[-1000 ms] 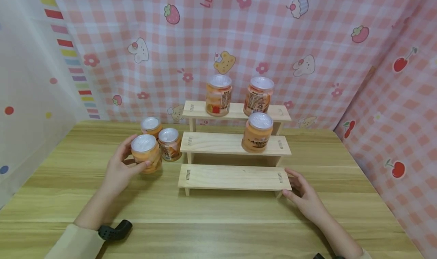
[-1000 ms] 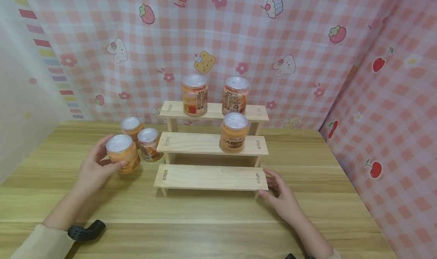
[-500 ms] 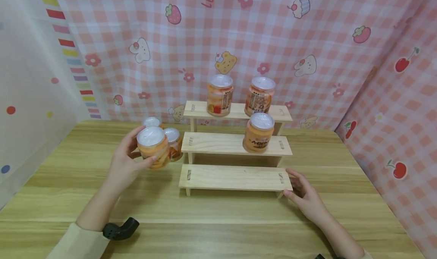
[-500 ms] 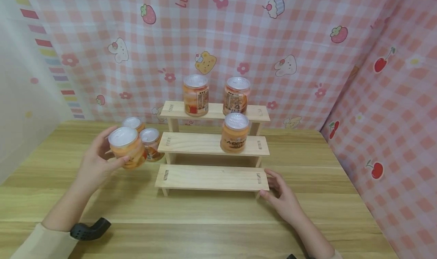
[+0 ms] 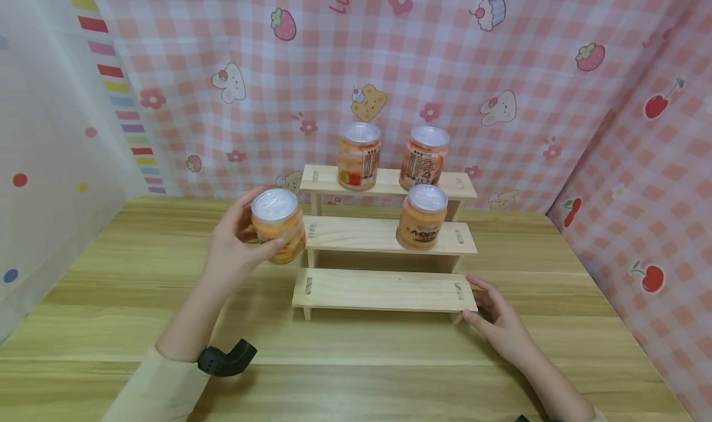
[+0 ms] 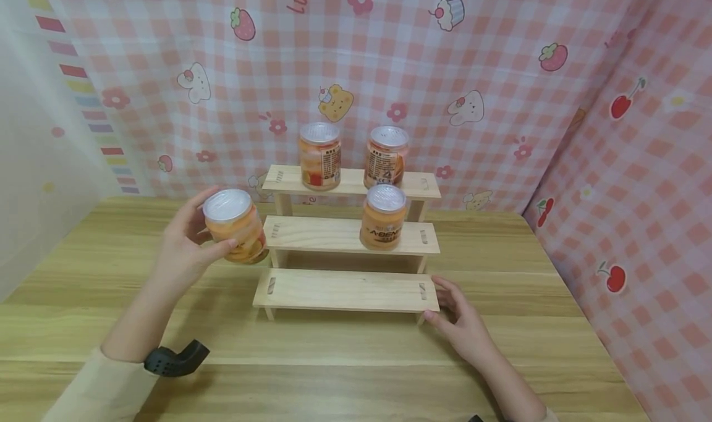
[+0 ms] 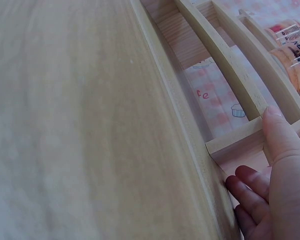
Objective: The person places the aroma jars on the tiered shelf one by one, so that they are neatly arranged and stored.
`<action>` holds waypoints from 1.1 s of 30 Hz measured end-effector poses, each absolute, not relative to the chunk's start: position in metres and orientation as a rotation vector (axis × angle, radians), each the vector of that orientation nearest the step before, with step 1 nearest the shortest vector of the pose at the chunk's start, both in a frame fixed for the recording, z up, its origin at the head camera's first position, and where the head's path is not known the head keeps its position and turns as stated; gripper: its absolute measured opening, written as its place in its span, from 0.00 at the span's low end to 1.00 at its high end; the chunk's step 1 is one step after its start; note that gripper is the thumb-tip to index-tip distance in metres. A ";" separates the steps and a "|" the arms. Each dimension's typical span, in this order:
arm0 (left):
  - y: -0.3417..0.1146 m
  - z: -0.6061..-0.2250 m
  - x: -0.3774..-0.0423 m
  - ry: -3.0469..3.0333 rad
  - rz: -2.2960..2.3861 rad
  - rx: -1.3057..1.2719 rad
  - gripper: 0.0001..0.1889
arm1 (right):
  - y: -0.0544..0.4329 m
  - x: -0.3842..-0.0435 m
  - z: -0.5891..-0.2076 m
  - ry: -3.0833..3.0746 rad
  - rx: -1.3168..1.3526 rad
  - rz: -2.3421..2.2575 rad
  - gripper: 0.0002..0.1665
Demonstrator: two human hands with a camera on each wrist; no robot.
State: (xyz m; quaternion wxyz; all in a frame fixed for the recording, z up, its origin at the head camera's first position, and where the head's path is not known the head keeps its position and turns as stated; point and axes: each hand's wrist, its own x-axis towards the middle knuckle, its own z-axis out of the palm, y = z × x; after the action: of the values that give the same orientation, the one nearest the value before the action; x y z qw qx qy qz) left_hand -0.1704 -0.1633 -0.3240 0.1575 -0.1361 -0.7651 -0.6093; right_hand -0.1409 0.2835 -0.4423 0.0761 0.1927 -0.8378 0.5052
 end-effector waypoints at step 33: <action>-0.069 -0.320 -0.207 -2.047 -1.985 -0.541 0.42 | 0.284 -0.141 -0.442 -2.515 0.578 1.512 0.36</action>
State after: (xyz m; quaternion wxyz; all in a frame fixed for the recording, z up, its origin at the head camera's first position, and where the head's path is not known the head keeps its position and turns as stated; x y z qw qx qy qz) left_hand -0.2070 -0.0688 -0.3196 0.1193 -0.1851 -0.7002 -0.6791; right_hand -0.1409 0.2837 -0.4424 0.0753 0.1928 -0.8386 0.5040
